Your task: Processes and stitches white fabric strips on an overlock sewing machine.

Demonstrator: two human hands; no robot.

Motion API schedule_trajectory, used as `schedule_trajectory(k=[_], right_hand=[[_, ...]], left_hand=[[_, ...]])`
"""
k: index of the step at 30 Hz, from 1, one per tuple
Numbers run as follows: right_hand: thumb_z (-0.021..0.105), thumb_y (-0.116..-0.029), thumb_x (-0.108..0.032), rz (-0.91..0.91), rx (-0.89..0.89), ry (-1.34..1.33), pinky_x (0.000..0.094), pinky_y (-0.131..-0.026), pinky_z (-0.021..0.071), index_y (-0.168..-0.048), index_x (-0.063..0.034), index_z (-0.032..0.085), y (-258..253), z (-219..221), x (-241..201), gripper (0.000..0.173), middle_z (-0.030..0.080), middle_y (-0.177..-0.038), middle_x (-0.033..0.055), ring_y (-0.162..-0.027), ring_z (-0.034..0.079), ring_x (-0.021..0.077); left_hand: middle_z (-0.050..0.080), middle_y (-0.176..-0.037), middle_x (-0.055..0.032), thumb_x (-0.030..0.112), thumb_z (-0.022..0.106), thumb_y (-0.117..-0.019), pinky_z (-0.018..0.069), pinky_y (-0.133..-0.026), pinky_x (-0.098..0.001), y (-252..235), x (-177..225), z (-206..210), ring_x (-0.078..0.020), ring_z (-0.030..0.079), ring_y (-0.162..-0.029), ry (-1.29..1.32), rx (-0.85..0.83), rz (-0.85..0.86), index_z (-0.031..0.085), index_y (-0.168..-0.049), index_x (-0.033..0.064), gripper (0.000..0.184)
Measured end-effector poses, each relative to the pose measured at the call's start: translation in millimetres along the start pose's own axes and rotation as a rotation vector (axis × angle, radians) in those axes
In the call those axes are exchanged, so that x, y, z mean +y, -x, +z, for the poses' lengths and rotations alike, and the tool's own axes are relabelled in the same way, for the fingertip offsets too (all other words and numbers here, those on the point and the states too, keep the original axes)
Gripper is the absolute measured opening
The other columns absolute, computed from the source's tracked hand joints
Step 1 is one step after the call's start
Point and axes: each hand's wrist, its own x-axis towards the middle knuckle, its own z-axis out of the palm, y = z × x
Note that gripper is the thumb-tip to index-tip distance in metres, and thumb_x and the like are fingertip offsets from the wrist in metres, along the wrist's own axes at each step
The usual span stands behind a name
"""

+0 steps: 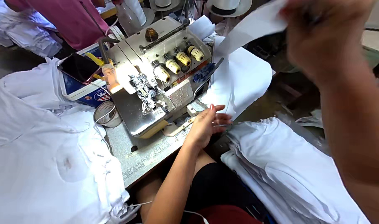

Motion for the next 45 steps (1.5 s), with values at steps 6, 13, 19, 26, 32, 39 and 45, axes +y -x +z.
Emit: schedule_trajectory(k=[6,13,19,26,32,39,45], right_hand=[[0.054,-0.0961,-0.002,-0.311,-0.306,-0.254,0.04,-0.08,0.0595,-0.102,-0.001,0.075,134,45,-102,0.021,0.077,-0.097,0.0133,-0.092,0.074,0.0282],[0.069,-0.0769,0.006,-0.113,-0.687,-0.489,0.0423,-0.068,0.0619,-0.093,-0.0025,0.077,255,70,-134,0.02,0.074,-0.082,0.0133,-0.078,0.075,0.0291],[0.066,-0.0806,0.011,-0.133,-0.928,-0.745,0.0496,-0.071,0.0601,-0.099,0.0005,0.077,219,77,-154,0.024,0.073,-0.085,0.0178,-0.079,0.073,0.0344],[0.057,-0.0955,-0.003,-0.188,-0.362,-0.913,0.0222,-0.079,0.0538,-0.104,-0.0009,0.074,117,84,-190,0.02,0.071,-0.085,0.0111,-0.082,0.068,0.0149],[0.064,-0.0944,-0.01,0.029,-0.345,-0.944,0.0085,-0.079,0.05,-0.097,0.0002,0.077,100,114,-200,0.016,0.075,-0.089,0.0056,-0.084,0.066,-0.004],[0.068,-0.0919,-0.011,0.146,-0.349,-0.944,0.0045,-0.07,0.0466,-0.093,-0.0008,0.075,103,129,-202,0.013,0.073,-0.083,0.0001,-0.074,0.059,-0.0114],[0.073,-0.0894,-0.017,0.272,-0.223,-0.911,0.0062,-0.067,0.0439,-0.099,0.0007,0.071,113,144,-210,0.02,0.065,-0.086,0.0012,-0.073,0.054,-0.0073]], left_hand=[[0.074,-0.106,-0.0053,0.034,0.025,-0.1123,0.0587,-0.079,-0.0269,-43,40,12,-0.0114,0.072,-0.09,0.193,-0.211,0.012,0.052,-0.134,0.0055,0.045],[0.076,-0.089,-0.0072,0.003,0.044,-0.107,0.0633,-0.073,-0.0298,11,87,-6,-0.0154,0.075,-0.076,0.084,0.099,0.417,0.056,-0.112,0.0058,0.013],[0.077,-0.092,-0.0039,0.016,0.037,-0.1111,0.0633,-0.079,-0.0329,72,55,-50,-0.0138,0.075,-0.084,-0.195,0.317,0.475,0.066,-0.108,0.0066,0.031],[0.073,-0.085,0.0042,-0.001,0.049,-0.1031,0.0602,-0.079,-0.0241,121,20,-61,-0.0024,0.071,-0.08,-0.268,0.533,0.427,0.065,-0.103,0.0015,0.016],[0.074,-0.094,0.0055,-0.007,0.045,-0.0981,0.0594,-0.084,-0.0241,141,3,-72,-0.0018,0.071,-0.088,-0.101,0.455,0.483,0.066,-0.111,-0.0003,0.025],[0.075,-0.099,0.0073,0.011,0.036,-0.1075,0.0578,-0.089,-0.0255,148,-3,-79,-0.0017,0.07,-0.095,-0.036,0.362,0.475,0.067,-0.111,0.0058,0.031],[0.073,-0.103,0.0023,0.0,0.043,-0.1048,0.0575,-0.092,-0.0275,146,-4,-90,-0.0029,0.069,-0.097,-0.226,0.366,0.518,0.066,-0.112,-0.0034,0.024]])
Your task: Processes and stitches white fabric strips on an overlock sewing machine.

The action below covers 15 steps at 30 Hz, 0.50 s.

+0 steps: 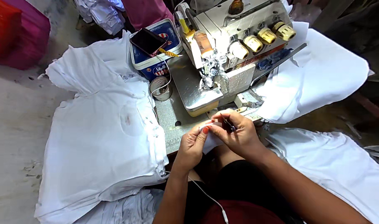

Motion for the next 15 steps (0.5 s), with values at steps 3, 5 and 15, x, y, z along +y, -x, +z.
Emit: schedule_trajectory(k=[3,5,15], right_hand=[[0.071,-0.0909,-0.018,0.051,-0.011,-0.042,0.0057,-0.07,0.0431,-0.094,-0.0013,0.074,-3,3,5,0.017,0.058,-0.094,0.001,-0.08,0.052,-0.0062],[0.068,-0.0925,-0.013,0.021,0.043,-0.056,0.0058,-0.069,0.044,-0.087,-0.0005,0.071,-5,8,7,0.014,0.062,-0.087,0.0005,-0.076,0.054,-0.0075],[0.067,-0.0913,0.001,0.272,0.466,-0.222,0.0107,-0.06,0.0522,-0.106,-0.0041,0.059,-25,33,18,0.018,0.061,-0.081,-0.0089,-0.063,0.057,-0.0075]], left_hand=[[0.071,-0.092,0.0059,-0.001,0.047,-0.103,0.0582,-0.083,-0.0238,-9,12,-9,-0.0007,0.069,-0.086,-0.04,-0.045,-0.08,0.058,-0.116,-0.0004,0.017],[0.069,-0.084,0.0068,-0.002,0.056,-0.0983,0.0577,-0.076,-0.0207,-21,25,-12,0.0007,0.068,-0.077,-0.151,-0.065,-0.158,0.049,-0.12,0.0011,0.023],[0.052,-0.065,-0.0048,0.016,0.068,-0.0977,0.0452,-0.052,-0.0348,-92,38,-7,-0.0166,0.048,-0.052,-1.005,0.028,-0.017,0.049,-0.138,0.0032,0.047]])
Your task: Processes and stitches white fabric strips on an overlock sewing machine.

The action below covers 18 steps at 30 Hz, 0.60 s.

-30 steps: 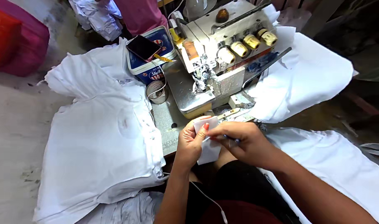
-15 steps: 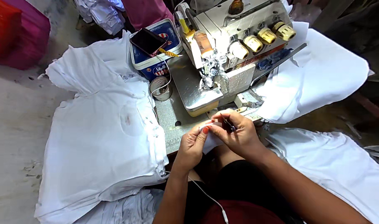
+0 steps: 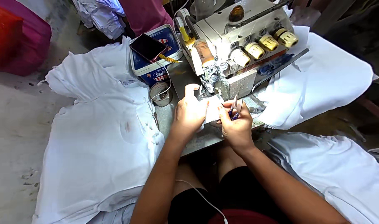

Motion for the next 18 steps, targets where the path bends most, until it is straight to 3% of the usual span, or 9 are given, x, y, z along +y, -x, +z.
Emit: schedule_trajectory(k=[5,10,16,18], right_hand=[[0.068,-0.0892,0.003,0.062,0.029,-0.01,0.0136,-0.054,0.0515,-0.108,-0.0033,0.058,-13,2,2,0.023,0.055,-0.07,-0.0099,-0.055,0.055,-0.0044],[0.069,-0.0891,0.005,0.125,0.046,-0.008,0.0147,-0.052,0.0529,-0.109,-0.0029,0.057,-20,5,-2,0.025,0.055,-0.066,-0.0085,-0.053,0.057,-0.0024],[0.073,-0.0903,-0.003,0.064,0.025,-0.002,0.0119,-0.051,0.0481,-0.103,-0.0078,0.06,-23,4,4,0.019,0.052,-0.064,-0.0128,-0.051,0.051,-0.0057],[0.068,-0.0943,-0.011,0.011,-0.046,-0.014,0.0098,-0.054,0.0433,-0.111,-0.0065,0.057,-21,-3,8,0.02,0.05,-0.07,-0.0137,-0.055,0.047,-0.0075]], left_hand=[[0.053,-0.07,-0.0091,0.021,0.067,-0.0993,0.0463,-0.055,-0.0436,-11,5,3,-0.0248,0.052,-0.058,-0.039,-0.001,-0.084,0.045,-0.143,0.0085,0.051],[0.051,-0.068,-0.0083,0.018,0.066,-0.099,0.0448,-0.053,-0.0417,-15,5,4,-0.0236,0.05,-0.056,-0.035,0.026,-0.077,0.045,-0.142,0.008,0.049],[0.063,-0.084,-0.0133,0.022,0.059,-0.1035,0.0514,-0.075,-0.0483,-34,7,3,-0.0293,0.063,-0.077,-0.102,0.038,-0.179,0.048,-0.144,0.0048,0.045],[0.066,-0.088,-0.0176,0.022,0.059,-0.103,0.0524,-0.078,-0.0517,-38,0,3,-0.0336,0.066,-0.082,-0.123,0.082,-0.147,0.05,-0.143,0.003,0.045]])
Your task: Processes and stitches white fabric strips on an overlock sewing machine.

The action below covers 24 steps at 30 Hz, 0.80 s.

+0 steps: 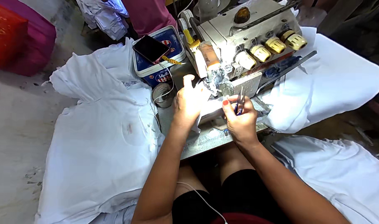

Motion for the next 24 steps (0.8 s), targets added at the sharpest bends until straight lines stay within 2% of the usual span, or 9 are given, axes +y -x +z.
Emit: schedule_trajectory(k=[3,6,8,10,11,13,16,21,24], right_hand=[[0.052,-0.1028,-0.039,-0.107,-0.166,0.141,0.0126,-0.062,0.0433,-0.134,0.0006,0.05,5,-17,3,0.05,0.051,-0.08,-0.0114,-0.065,0.047,-0.0068],[0.052,-0.1038,-0.037,-0.213,-0.192,0.466,0.0311,-0.073,0.0501,-0.136,-0.0037,0.06,7,-28,-10,0.047,0.068,-0.099,0.0046,-0.08,0.06,0.0083],[0.053,-0.1027,-0.04,-0.304,-0.213,0.671,0.0427,-0.067,0.0516,-0.14,-0.0074,0.061,5,-32,-22,0.051,0.07,-0.107,0.0125,-0.084,0.066,0.0218],[0.048,-0.1027,-0.046,-0.379,-0.243,0.844,0.0438,-0.055,0.0453,-0.142,-0.0115,0.063,-1,-33,-33,0.055,0.064,-0.095,0.0128,-0.072,0.061,0.0267],[0.046,-0.1035,-0.046,-0.412,-0.257,0.926,0.0428,-0.053,0.0426,-0.141,-0.0143,0.065,-4,-32,-38,0.052,0.061,-0.09,0.0118,-0.069,0.059,0.0271],[0.049,-0.1032,-0.036,-0.491,-0.289,1.069,0.0458,-0.055,0.0425,-0.137,-0.0152,0.068,-9,-29,-45,0.044,0.061,-0.085,0.0145,-0.069,0.06,0.0321],[0.059,-0.1016,-0.025,-0.565,-0.362,1.186,0.0491,-0.058,0.0454,-0.131,-0.0132,0.072,-14,-20,-48,0.034,0.063,-0.087,0.0189,-0.072,0.063,0.0373],[0.06,-0.1008,-0.021,-0.632,-0.396,1.163,0.0461,-0.054,0.0448,-0.126,-0.0134,0.075,-18,-6,-45,0.03,0.064,-0.082,0.0167,-0.069,0.064,0.0356],[0.06,-0.0993,-0.019,-0.609,-0.292,0.991,0.0423,-0.051,0.0444,-0.122,-0.014,0.077,-14,-14,-33,0.029,0.062,-0.077,0.0121,-0.063,0.061,0.0301]], left_hand=[[0.067,-0.087,-0.0174,0.017,0.058,-0.1024,0.0541,-0.076,-0.0482,-1,-17,0,-0.0309,0.067,-0.079,0.05,0.122,0.101,0.054,-0.139,-0.0013,0.041],[0.064,-0.083,-0.0136,0.011,0.06,-0.1004,0.0528,-0.07,-0.0366,12,-35,-2,-0.0211,0.062,-0.073,0.16,0.241,0.232,0.054,-0.135,-0.0042,0.038],[0.062,-0.082,-0.0086,0.009,0.06,-0.1006,0.0523,-0.065,-0.0286,27,-39,-9,-0.0134,0.059,-0.068,0.241,0.231,0.254,0.05,-0.137,-0.0002,0.039],[0.065,-0.084,-0.0053,0.008,0.062,-0.0999,0.0533,-0.064,-0.0241,41,-38,-14,-0.0077,0.061,-0.068,0.303,0.219,0.226,0.049,-0.138,0.002,0.04],[0.067,-0.086,-0.0042,0.008,0.063,-0.0994,0.0536,-0.067,-0.0234,47,-37,-16,-0.0061,0.063,-0.07,0.326,0.226,0.212,0.05,-0.137,0.002,0.041],[0.067,-0.087,-0.0005,0.007,0.064,-0.0979,0.0528,-0.071,-0.0199,58,-34,-16,-0.0009,0.063,-0.075,0.364,0.262,0.207,0.05,-0.135,0.0007,0.04],[0.069,-0.087,0.0031,0.006,0.064,-0.0957,0.0524,-0.069,-0.0155,75,-27,-14,0.0039,0.063,-0.076,0.423,0.283,0.202,0.051,-0.131,-0.0011,0.039],[0.069,-0.085,0.0052,0.001,0.064,-0.0931,0.0532,-0.072,-0.0138,98,-19,-3,0.0064,0.063,-0.077,0.541,0.285,0.263,0.053,-0.126,-0.0042,0.035],[0.07,-0.088,0.0033,-0.002,0.063,-0.0918,0.0558,-0.076,-0.0146,109,-20,2,0.0055,0.065,-0.08,0.606,0.282,0.29,0.053,-0.121,-0.0085,0.031]])
